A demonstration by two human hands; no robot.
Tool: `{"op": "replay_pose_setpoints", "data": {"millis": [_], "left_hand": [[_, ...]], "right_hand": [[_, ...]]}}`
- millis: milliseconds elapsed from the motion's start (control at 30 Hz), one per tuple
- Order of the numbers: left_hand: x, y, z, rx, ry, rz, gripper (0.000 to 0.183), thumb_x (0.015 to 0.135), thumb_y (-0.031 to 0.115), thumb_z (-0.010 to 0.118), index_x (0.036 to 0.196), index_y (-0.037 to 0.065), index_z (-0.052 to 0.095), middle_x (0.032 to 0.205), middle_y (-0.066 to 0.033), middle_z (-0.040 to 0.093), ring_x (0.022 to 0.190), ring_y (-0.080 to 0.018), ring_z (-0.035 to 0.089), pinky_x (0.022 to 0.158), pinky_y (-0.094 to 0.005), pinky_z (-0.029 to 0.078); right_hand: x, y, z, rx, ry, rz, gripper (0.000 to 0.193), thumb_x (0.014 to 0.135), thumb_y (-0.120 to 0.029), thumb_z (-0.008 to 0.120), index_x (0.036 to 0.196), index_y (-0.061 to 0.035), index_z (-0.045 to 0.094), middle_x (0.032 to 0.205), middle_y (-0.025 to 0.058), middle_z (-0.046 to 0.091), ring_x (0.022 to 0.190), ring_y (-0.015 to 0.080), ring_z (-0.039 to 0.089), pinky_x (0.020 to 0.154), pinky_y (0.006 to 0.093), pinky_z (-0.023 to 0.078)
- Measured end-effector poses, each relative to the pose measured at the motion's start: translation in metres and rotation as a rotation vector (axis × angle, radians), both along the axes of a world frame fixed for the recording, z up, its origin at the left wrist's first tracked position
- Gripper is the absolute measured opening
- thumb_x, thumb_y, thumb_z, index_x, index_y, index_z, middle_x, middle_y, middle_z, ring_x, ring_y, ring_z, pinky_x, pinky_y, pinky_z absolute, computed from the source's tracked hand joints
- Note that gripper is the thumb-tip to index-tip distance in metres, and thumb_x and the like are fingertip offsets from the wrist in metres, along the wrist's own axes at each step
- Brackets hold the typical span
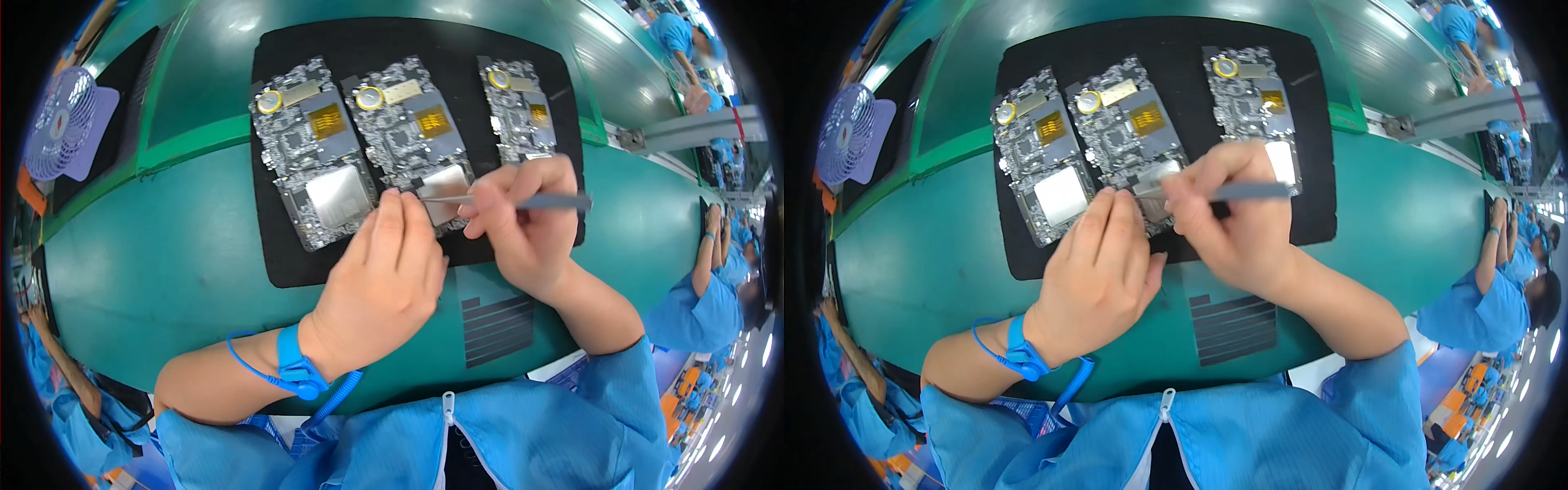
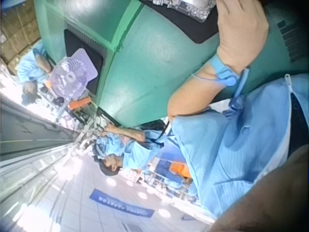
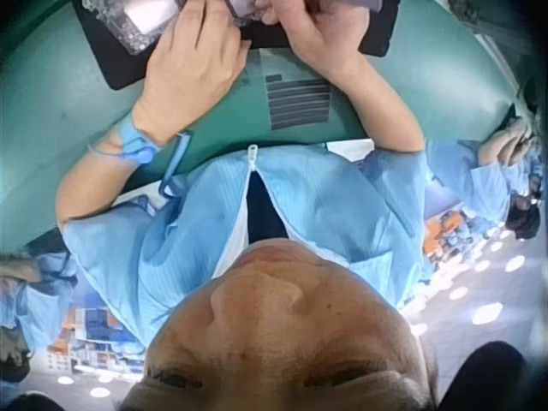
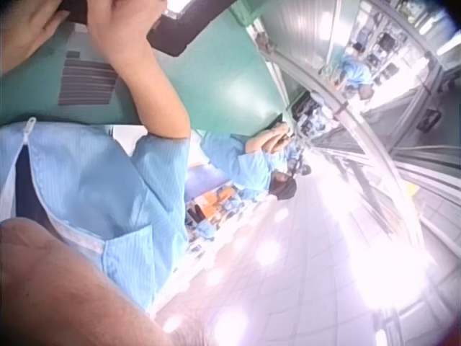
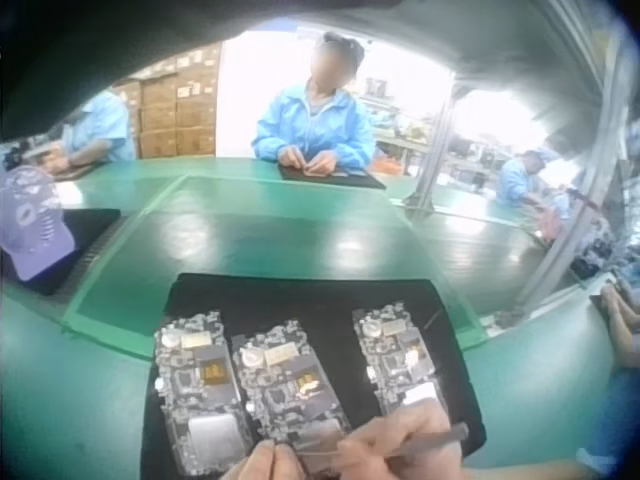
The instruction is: The person uses tweezers to pick small rectangular pieces of tape from a sheet and places them onto specific areas of several circuit boards arranged on a black mat. The person repeatedly picks tape, aligns it, and presses it down on the boards.
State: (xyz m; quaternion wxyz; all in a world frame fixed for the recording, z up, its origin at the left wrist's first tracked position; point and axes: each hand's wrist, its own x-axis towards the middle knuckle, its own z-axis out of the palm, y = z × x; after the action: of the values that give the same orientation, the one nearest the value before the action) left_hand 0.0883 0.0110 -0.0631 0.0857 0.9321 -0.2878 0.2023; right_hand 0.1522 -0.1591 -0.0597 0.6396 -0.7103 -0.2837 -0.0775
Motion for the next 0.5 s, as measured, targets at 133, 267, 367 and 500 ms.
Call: {"op": "replay_pose_setpoints", "data": {"millis": [133, 267, 367, 500], "left_hand": [[-0.011, 0.001, 0.01, -0.035, 0.044, -0.196, 0.036, 0.069, 0.012, 0.069, 0.097, -0.009, 0.062, 0.106, -0.0218, 0.058, 0.102, -0.0334, 0.057, 0.079, -0.0371, 0.05], [-0.032, -0.009, 0.007, -0.162, 0.294, -0.501, 0.038, 0.068, 0.013, 0.071, 0.099, -0.007, 0.062, 0.108, -0.0211, 0.058, 0.104, -0.0334, 0.056, 0.084, -0.0395, 0.049], [-0.039, -0.015, 0.008, -0.118, 0.352, -0.491, 0.045, 0.068, 0.016, 0.073, 0.105, -0.006, 0.061, 0.111, -0.0227, 0.057, 0.109, -0.0355, 0.054, 0.088, -0.0409, 0.048], [-0.043, -0.017, 0.015, -0.093, 0.423, -0.446, 0.05, 0.069, 0.02, 0.074, 0.11, -0.006, 0.059, 0.116, -0.0252, 0.054, 0.115, -0.0384, 0.051, 0.093, -0.0427, 0.046]], "right_hand": [[-0.015, -0.024, 0.029, 0.216, 0.412, -0.061, 0.021, 0.093, -0.006, 0.056, 0.095, -0.006, 0.035, 0.074, 0.0093, 0.061, 0.054, 0.0089, 0.059, 0.045, 0.0185, 0.048], [-0.06, -0.063, 0.025, 0.148, 0.645, -0.141, 0.021, 0.094, -0.009, 0.056, 0.096, -0.0069, 0.035, 0.071, 0.0093, 0.061, 0.051, 0.0098, 0.059, 0.044, 0.0176, 0.047], [-0.088, -0.075, 0.015, 0.07, 0.683, -0.199, 0.02, 0.095, -0.008, 0.053, 0.096, -0.0056, 0.034, 0.069, 0.0077, 0.059, 0.054, 0.0121, 0.062, 0.045, 0.019, 0.048], [-0.101, -0.069, 0.002, 0.092, 0.658, -0.268, 0.022, 0.093, -0.008, 0.058, 0.094, -0.0038, 0.037, 0.071, 0.0083, 0.06, 0.057, 0.0094, 0.062, 0.047, 0.019, 0.05]]}}
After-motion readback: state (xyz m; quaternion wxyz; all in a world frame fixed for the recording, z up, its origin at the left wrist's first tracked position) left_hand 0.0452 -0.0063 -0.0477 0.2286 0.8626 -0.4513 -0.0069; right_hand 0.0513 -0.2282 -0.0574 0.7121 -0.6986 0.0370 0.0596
